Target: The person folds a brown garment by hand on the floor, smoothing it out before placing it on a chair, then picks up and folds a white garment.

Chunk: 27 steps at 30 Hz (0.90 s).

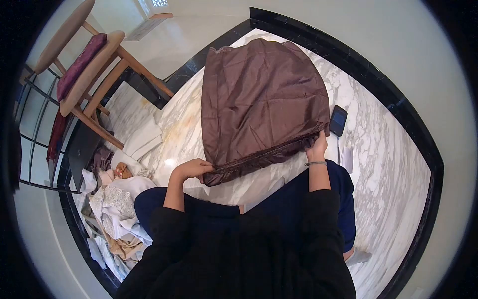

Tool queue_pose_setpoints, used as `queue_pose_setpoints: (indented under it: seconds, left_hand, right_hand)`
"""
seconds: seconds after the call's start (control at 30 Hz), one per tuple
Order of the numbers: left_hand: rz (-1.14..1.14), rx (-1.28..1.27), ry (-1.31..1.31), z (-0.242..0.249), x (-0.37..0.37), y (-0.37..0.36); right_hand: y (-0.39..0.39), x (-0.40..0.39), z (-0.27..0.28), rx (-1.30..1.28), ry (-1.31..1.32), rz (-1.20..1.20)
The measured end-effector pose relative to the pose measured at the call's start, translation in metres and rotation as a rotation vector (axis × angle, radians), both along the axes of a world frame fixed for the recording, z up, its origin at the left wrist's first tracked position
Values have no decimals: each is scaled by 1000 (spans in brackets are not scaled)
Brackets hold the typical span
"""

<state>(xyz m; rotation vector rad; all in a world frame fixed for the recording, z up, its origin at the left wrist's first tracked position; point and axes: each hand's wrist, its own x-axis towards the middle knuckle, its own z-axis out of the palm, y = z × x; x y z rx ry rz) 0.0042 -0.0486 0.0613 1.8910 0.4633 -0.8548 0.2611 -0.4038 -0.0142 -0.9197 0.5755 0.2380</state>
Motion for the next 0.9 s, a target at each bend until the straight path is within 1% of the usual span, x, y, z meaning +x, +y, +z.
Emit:
queue_pose_setpoints:
  seconds: [0.07, 0.17, 0.23, 0.27, 0.37, 0.4, 0.5, 0.53, 0.57, 0.6, 0.63, 0.7, 0.73, 0.8, 0.83, 0.87, 0.9]
  left_hand:
    - [-7, -78, -26, 13, 0, -7]
    - [-50, -221, -110, 18, -1, -20]
    - [-54, -289, -155, 21, -3, -32]
    - [-105, -322, -177, 24, -2, -36]
    - [-182, -150, -396, 14, -1, -42]
    - [-127, -91, -417, 16, 2, -45]
    - [-34, 238, -685, 21, 4, -55]
    - [-11, 292, -553, 50, 5, -65]
    - [-65, 376, -668, 57, 4, -68]
    - [-120, 459, -781, 62, 2, -70]
    - [-175, 542, -893, 63, 1, -71]
    - [-160, 586, -1152, 60, 3, -74]
    - [-151, 606, -1282, 59, 3, -76]
    - [-113, 621, -1330, 61, 4, -79]
    - [-93, 629, -1353, 61, 5, -79]
    - [-48, 590, -1353, 59, 6, -77]
    - [-3, 550, -1353, 55, 7, -75]
  right_hand:
    - [-1, 5, -10, 137, -96, 52]
    - [6, 0, 5, 162, -182, 76]
    - [11, -5, 14, 226, -269, 125]
    - [14, -8, 19, 258, -312, 149]
    - [21, -13, 24, 342, -335, 174]
    - [23, -15, 26, 343, -349, 197]
    - [33, -24, 27, 320, -384, 277]
    - [37, -26, 25, 294, -391, 312]
    - [41, -29, 21, 268, -398, 348]
    - [50, -43, 34, 206, -413, 404]
    - [59, -50, 33, 152, -436, 479]
    - [74, -65, 31, 45, -481, 630]
    - [83, -78, 43, 8, -532, 749]
    - [97, -104, 79, -74, -605, 957]
    - [103, -114, 88, -119, -625, 1047]
    - [106, -119, 85, -194, -482, 1136]
    - [111, -130, 99, -135, -614, 1173]
